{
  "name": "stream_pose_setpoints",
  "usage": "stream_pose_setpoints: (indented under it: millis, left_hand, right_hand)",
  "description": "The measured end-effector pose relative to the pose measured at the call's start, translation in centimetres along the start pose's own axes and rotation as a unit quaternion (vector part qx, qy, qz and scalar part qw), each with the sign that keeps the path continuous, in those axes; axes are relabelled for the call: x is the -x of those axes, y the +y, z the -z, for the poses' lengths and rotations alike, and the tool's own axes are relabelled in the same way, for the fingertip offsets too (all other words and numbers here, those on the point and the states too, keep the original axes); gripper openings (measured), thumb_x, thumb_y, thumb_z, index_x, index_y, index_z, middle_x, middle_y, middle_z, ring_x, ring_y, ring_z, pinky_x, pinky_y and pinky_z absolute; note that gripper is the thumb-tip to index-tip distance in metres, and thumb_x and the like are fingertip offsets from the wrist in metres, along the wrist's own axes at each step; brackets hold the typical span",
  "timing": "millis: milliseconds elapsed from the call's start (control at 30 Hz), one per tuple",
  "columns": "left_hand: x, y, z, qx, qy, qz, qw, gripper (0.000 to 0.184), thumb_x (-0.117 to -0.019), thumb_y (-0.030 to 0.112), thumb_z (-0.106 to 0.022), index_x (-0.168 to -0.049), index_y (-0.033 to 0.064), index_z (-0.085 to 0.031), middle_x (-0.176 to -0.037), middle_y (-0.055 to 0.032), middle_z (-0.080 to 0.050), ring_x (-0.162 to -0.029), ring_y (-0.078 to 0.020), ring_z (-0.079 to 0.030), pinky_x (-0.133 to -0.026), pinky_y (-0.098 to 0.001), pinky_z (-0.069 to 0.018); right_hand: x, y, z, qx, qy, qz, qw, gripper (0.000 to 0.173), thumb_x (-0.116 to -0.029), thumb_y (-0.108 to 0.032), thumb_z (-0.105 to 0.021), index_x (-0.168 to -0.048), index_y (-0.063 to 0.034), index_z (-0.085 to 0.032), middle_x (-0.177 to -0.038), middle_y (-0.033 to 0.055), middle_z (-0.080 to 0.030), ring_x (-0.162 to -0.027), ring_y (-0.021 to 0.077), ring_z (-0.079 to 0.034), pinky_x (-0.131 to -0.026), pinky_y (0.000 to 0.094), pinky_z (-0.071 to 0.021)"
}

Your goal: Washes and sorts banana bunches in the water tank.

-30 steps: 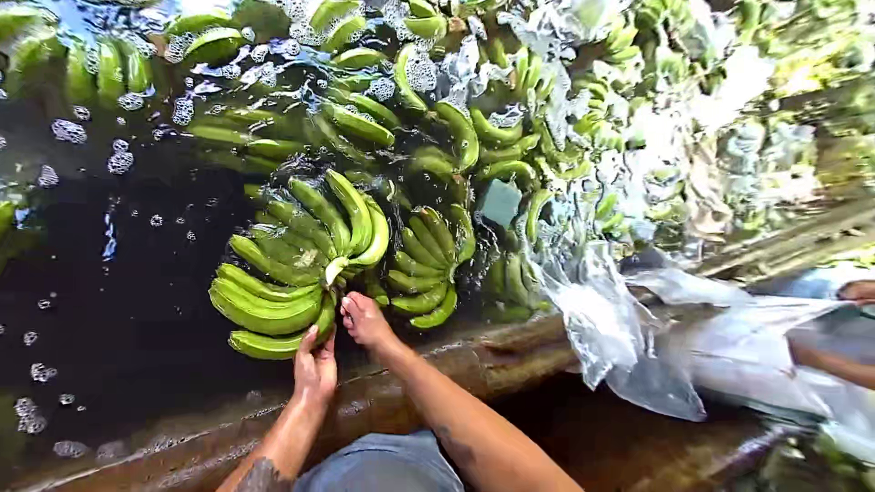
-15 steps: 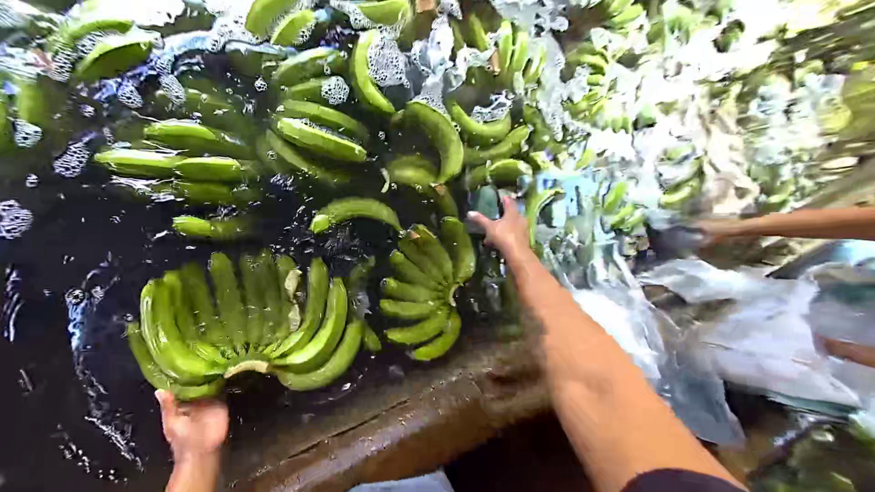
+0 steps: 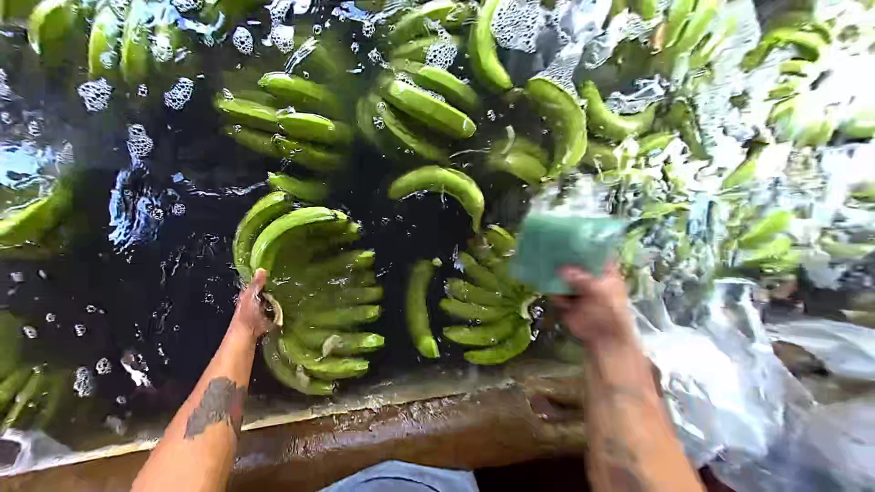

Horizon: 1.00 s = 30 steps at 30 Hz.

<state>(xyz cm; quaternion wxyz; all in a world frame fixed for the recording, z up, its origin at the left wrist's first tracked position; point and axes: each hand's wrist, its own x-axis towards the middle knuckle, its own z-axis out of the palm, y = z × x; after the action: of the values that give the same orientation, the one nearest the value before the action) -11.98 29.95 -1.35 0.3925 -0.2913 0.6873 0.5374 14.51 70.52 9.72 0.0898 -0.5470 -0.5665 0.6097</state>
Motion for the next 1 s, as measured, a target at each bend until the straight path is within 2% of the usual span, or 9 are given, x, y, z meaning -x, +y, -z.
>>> stream_pose_setpoints:
  millis: [133,233,400,533,667,767,833,900,1000]
  left_hand:
    - [-1.5,-0.8,-1.3,-0.066,0.007,-0.121,0.990,0.082,-0.0949,0.026,-0.070,-0.160,0.0119,-0.023,-0.145,-0.0198,-0.053,-0.125,-0.0264,-0.059,-0.102,-0.0480,-0.0518]
    - [-0.3,-1.2,-1.9,-0.081,0.004,-0.220,0.972,0.084,-0.0845,0.020,-0.078,-0.155,0.0064,-0.034,-0.145,-0.0189,-0.053,-0.129,-0.0243,-0.056,-0.108,-0.0444,-0.0491]
    - [2.8,-1.8,-1.7,-0.062,0.076,-0.213,0.972,0.083,-0.0847,0.015,-0.080,-0.154,0.0011,-0.037,-0.148,-0.0210,-0.050,-0.134,-0.0245,-0.053,-0.111,-0.0406,-0.0460]
    - [3.2,-2.4,-2.3,-0.006,0.178,-0.221,0.959,0.085,-0.0827,0.012,-0.083,-0.152,-0.0005,-0.036,-0.147,-0.0235,-0.049,-0.134,-0.0279,-0.052,-0.111,-0.0422,-0.0455]
    - [2.7,-2.5,-1.5,0.069,0.194,-0.225,0.952,0.073,-0.0938,0.011,-0.072,-0.153,-0.0018,-0.031,-0.143,-0.0236,-0.052,-0.125,-0.0251,-0.059,-0.104,-0.0403,-0.0523]
    - [3.0,-3.2,0.2,0.142,0.222,-0.189,0.946,0.087,-0.0912,0.013,-0.076,-0.160,0.0107,-0.022,-0.153,-0.0206,-0.043,-0.132,-0.0283,-0.054,-0.102,-0.0462,-0.0534]
    - [4.5,-4.1,1.7,0.052,0.223,-0.219,0.949,0.101,-0.0875,0.017,-0.080,-0.162,0.0115,-0.012,-0.160,-0.0213,-0.032,-0.140,-0.0297,-0.045,-0.106,-0.0472,-0.0493]
    - [7.2,-5.2,4.0,-0.202,0.164,-0.338,0.905,0.112,-0.0854,0.033,-0.078,-0.160,-0.0061,-0.005,-0.165,-0.0327,-0.008,-0.155,-0.0380,-0.017,-0.126,-0.0469,-0.0216]
    - [6.8,-5.6,6.9,-0.548,0.006,-0.490,0.677,0.096,-0.0751,0.057,-0.081,-0.154,0.0125,-0.047,-0.160,-0.0332,-0.030,-0.148,-0.0591,-0.021,-0.111,-0.0848,-0.0076]
  right_hand:
    - [7.0,2.5,-15.0,-0.027,-0.171,-0.090,0.981,0.071,-0.0831,-0.014,-0.078,-0.144,-0.0051,-0.042,-0.111,0.0118,-0.067,-0.081,0.0188,-0.069,-0.062,0.0356,-0.0596]
    - [9.3,6.8,-24.9,-0.047,-0.253,-0.074,0.963,0.054,-0.0909,-0.017,-0.074,-0.135,0.0031,-0.049,-0.116,0.0174,-0.065,-0.089,0.0212,-0.069,-0.071,0.0376,-0.0611]
    - [4.7,7.0,-31.2,0.101,-0.091,0.032,0.990,0.056,-0.0874,-0.009,-0.075,-0.138,0.0037,-0.053,-0.127,0.0270,-0.063,-0.119,0.0380,-0.062,-0.102,0.0577,-0.0501]
    - [6.1,6.3,-33.7,0.160,-0.088,0.011,0.983,0.070,-0.0944,-0.017,-0.072,-0.155,-0.0080,-0.038,-0.137,0.0263,-0.060,-0.123,0.0434,-0.061,-0.101,0.0627,-0.0506]
    - [10.8,7.7,-28.5,0.411,-0.332,0.021,0.849,0.055,-0.0963,-0.022,-0.065,-0.149,-0.0184,-0.053,-0.139,0.0222,-0.060,-0.120,0.0420,-0.063,-0.099,0.0626,-0.0507]
    - [7.6,6.7,-22.0,0.587,-0.319,0.072,0.741,0.054,-0.0984,-0.012,-0.057,-0.150,-0.0279,-0.052,-0.152,0.0253,-0.048,-0.125,0.0516,-0.058,-0.097,0.0731,-0.0472]
    - [3.8,5.3,-18.4,0.597,-0.203,0.100,0.770,0.047,-0.1027,-0.021,-0.055,-0.150,-0.0151,-0.054,-0.150,0.0276,-0.050,-0.132,0.0510,-0.053,-0.104,0.0717,-0.0421]
    - [1.3,3.1,-16.1,0.536,-0.125,0.115,0.827,0.057,-0.1002,-0.033,-0.065,-0.148,-0.0050,-0.052,-0.148,0.0350,-0.046,-0.124,0.0540,-0.056,-0.097,0.0712,-0.0470]
    - [0.2,1.0,-11.2,0.417,-0.117,0.203,0.878,0.061,-0.0946,-0.041,-0.073,-0.148,-0.0163,-0.057,-0.146,0.0203,-0.056,-0.127,0.0360,-0.061,-0.105,0.0570,-0.0499]
